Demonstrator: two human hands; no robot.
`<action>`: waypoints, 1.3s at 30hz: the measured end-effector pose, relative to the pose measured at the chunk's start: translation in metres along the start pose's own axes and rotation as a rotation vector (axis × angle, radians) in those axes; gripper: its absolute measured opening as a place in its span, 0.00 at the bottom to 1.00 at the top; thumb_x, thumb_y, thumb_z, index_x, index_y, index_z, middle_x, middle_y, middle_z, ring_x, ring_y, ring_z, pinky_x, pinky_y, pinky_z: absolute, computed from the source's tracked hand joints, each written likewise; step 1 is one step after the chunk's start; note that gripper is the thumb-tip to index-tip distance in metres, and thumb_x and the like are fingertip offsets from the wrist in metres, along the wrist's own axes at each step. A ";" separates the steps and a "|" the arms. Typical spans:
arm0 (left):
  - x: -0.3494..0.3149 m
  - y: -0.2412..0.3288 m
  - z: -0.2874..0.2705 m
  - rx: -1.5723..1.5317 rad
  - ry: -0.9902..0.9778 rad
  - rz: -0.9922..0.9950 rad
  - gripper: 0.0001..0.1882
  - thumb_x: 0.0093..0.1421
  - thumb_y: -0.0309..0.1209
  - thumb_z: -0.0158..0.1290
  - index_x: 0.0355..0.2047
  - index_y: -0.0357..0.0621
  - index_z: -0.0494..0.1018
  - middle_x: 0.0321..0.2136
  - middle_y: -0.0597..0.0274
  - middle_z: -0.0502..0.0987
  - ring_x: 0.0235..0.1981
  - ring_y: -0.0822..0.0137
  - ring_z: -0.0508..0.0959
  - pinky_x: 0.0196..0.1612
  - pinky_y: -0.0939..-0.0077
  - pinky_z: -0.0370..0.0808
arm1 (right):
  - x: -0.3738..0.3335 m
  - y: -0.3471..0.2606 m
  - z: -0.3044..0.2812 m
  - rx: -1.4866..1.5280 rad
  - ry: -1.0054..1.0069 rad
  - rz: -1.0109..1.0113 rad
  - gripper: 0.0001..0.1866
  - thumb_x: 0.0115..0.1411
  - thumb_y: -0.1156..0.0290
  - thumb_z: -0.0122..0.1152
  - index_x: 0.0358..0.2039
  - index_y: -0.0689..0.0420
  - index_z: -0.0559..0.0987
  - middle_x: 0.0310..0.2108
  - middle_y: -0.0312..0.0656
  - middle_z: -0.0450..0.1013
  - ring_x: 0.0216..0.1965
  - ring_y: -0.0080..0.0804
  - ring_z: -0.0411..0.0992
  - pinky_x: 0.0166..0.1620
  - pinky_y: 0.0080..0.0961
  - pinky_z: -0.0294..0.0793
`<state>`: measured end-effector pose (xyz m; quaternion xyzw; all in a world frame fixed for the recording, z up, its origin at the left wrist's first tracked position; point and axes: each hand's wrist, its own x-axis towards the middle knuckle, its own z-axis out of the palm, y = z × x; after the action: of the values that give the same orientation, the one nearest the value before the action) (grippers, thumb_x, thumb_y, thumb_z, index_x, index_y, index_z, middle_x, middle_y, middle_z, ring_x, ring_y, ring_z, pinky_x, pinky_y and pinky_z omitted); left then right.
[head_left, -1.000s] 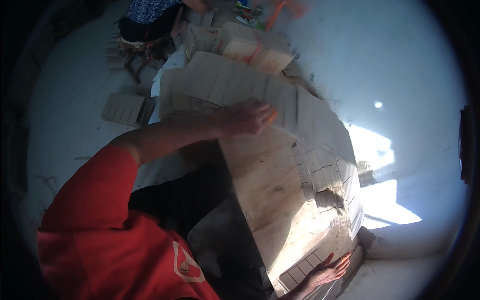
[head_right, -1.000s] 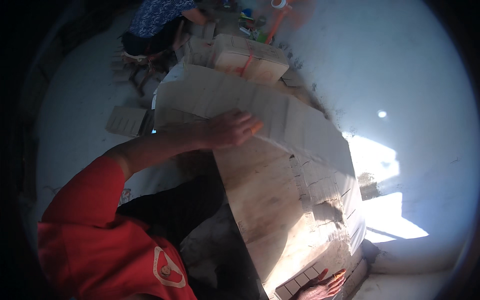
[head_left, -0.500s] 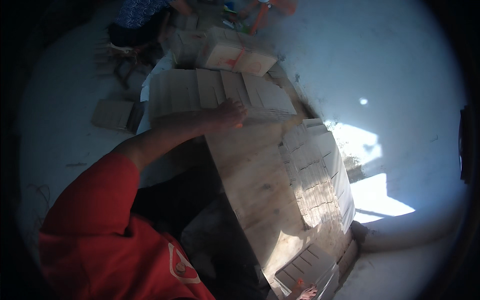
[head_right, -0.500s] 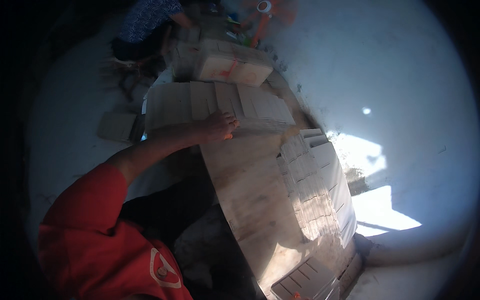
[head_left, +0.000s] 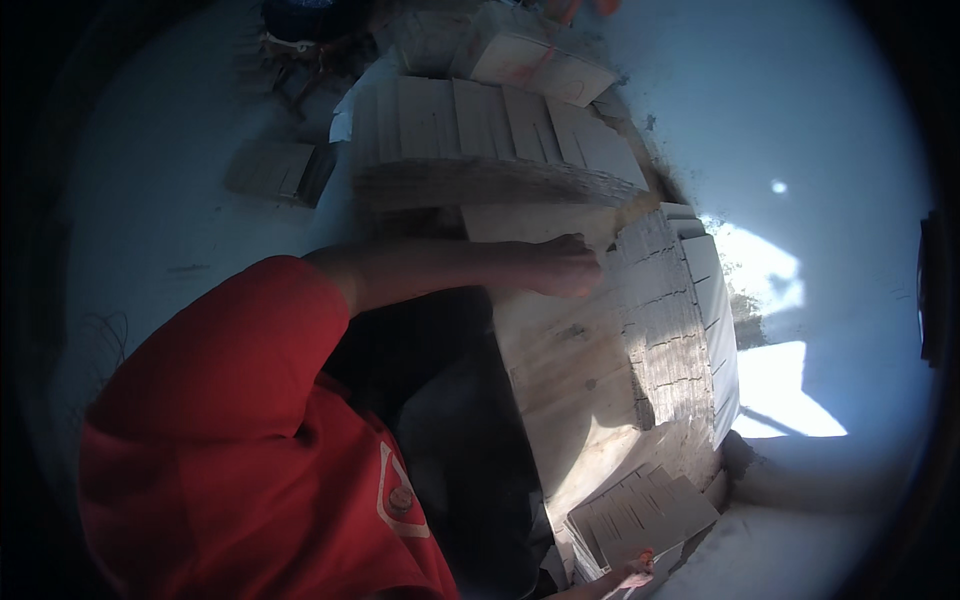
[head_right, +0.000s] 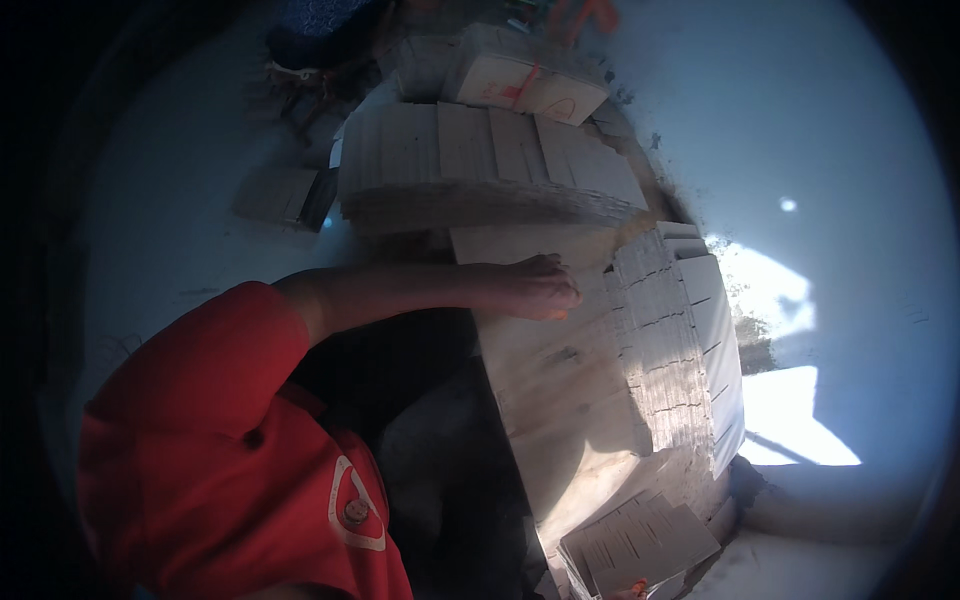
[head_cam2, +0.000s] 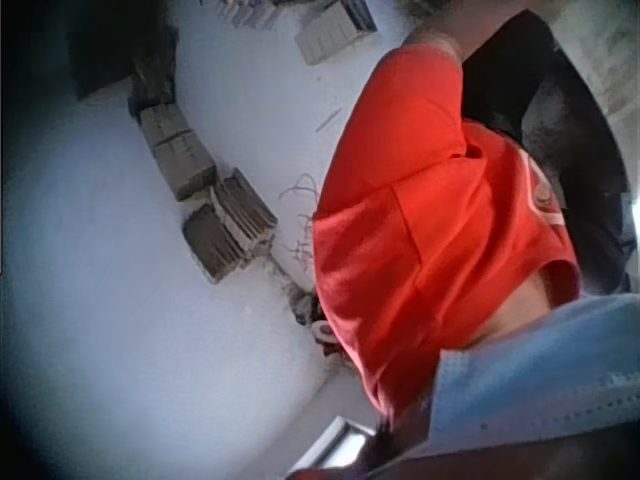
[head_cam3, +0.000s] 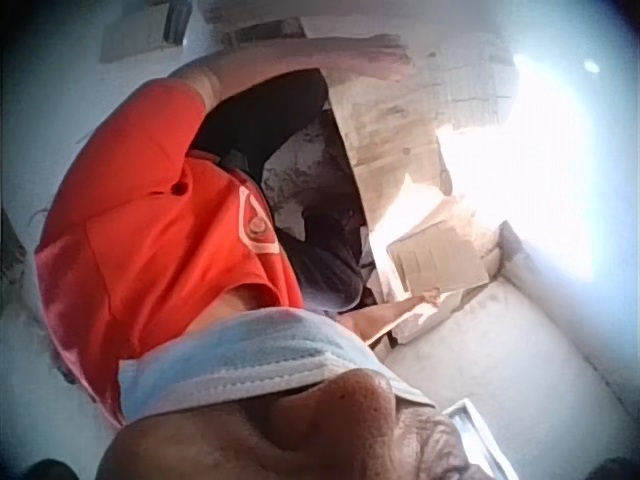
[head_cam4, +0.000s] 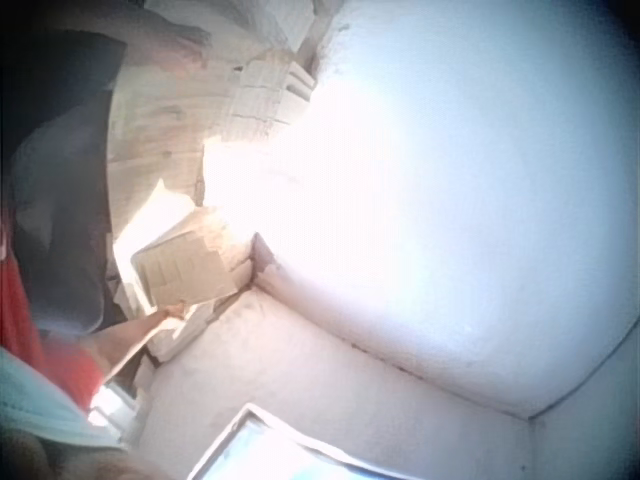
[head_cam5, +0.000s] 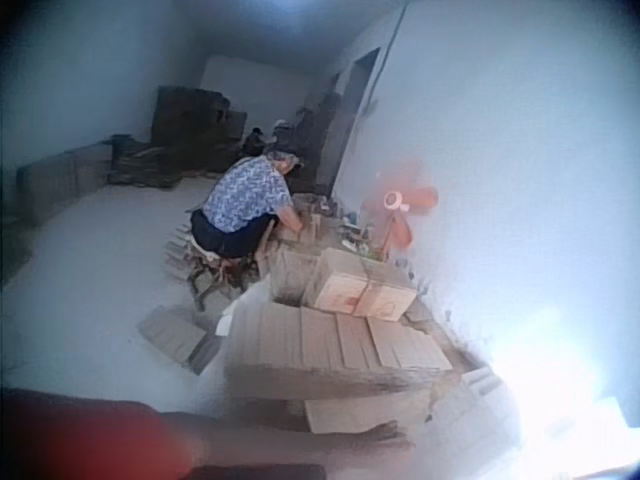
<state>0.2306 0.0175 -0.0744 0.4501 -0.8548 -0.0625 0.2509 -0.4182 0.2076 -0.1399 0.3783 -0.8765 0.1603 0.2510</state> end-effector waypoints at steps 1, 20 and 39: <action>0.001 0.008 0.007 0.013 0.091 0.061 0.10 0.51 0.32 0.56 0.25 0.39 0.69 0.22 0.53 0.73 0.33 0.53 0.76 0.42 0.57 0.68 | 0.006 0.006 -0.007 0.119 0.007 0.036 0.21 0.60 0.58 0.54 0.46 0.62 0.77 0.44 0.46 0.75 0.43 0.38 0.73 0.45 0.36 0.71; 0.230 0.111 0.115 -0.012 0.204 0.307 0.27 0.55 0.36 0.58 0.52 0.35 0.68 0.50 0.56 0.70 0.52 0.57 0.67 0.52 0.66 0.67 | -0.013 -0.177 -0.147 1.498 0.090 0.172 0.06 0.58 0.74 0.60 0.36 0.60 0.79 0.33 0.42 0.78 0.31 0.27 0.77 0.30 0.23 0.79; 0.284 0.122 0.159 -0.028 0.354 0.564 0.03 0.47 0.20 0.51 0.24 0.38 0.69 0.29 0.59 0.73 0.40 0.61 0.74 0.40 0.68 0.73 | -0.012 -0.227 -0.125 1.288 -0.130 0.281 0.11 0.58 0.66 0.64 0.30 0.62 0.79 0.16 0.36 0.73 0.06 0.13 0.57 0.08 0.11 0.50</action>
<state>-0.0697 -0.1565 -0.0654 0.1962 -0.8879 0.0767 0.4090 -0.2024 0.1229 -0.0235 0.3438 -0.6597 0.6604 -0.1023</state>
